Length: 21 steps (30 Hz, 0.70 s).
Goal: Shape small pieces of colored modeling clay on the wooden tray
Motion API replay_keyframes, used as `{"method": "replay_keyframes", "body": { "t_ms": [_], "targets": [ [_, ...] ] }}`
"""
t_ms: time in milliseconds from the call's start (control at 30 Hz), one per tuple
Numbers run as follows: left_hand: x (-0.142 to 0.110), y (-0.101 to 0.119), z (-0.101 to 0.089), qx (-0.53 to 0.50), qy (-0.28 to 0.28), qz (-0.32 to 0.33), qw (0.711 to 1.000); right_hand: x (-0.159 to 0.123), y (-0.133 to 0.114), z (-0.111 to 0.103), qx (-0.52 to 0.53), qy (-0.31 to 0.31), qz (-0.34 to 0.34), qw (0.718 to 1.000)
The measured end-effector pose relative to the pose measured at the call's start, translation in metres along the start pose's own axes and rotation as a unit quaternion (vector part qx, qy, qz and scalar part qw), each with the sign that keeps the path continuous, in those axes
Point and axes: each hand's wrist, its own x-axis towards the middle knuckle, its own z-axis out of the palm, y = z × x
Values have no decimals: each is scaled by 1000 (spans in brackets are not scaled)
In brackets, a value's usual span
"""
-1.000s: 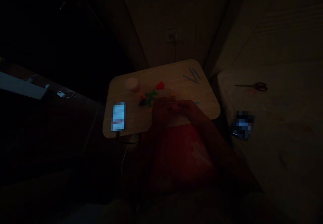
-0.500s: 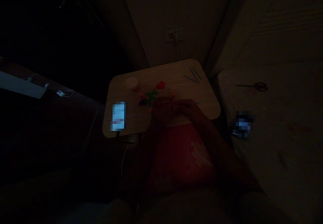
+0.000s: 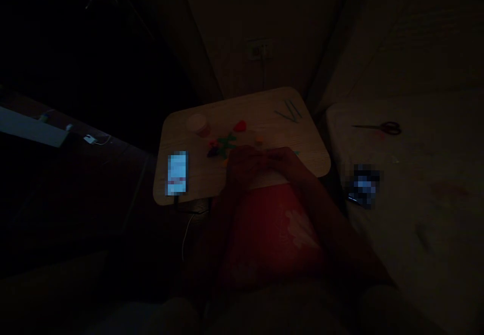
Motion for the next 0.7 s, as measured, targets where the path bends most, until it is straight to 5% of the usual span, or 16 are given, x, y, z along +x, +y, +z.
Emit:
{"method": "replay_keyframes", "body": {
  "t_ms": [233, 700],
  "targets": [
    [-1, -2, 2, 15, 3, 6, 1000, -2, -7, -1, -21, -11, -1, 1000],
    [8, 12, -7, -47, -25, -33, 998, -6, 2, 3, 164, -33, 28, 985]
  ]
}}
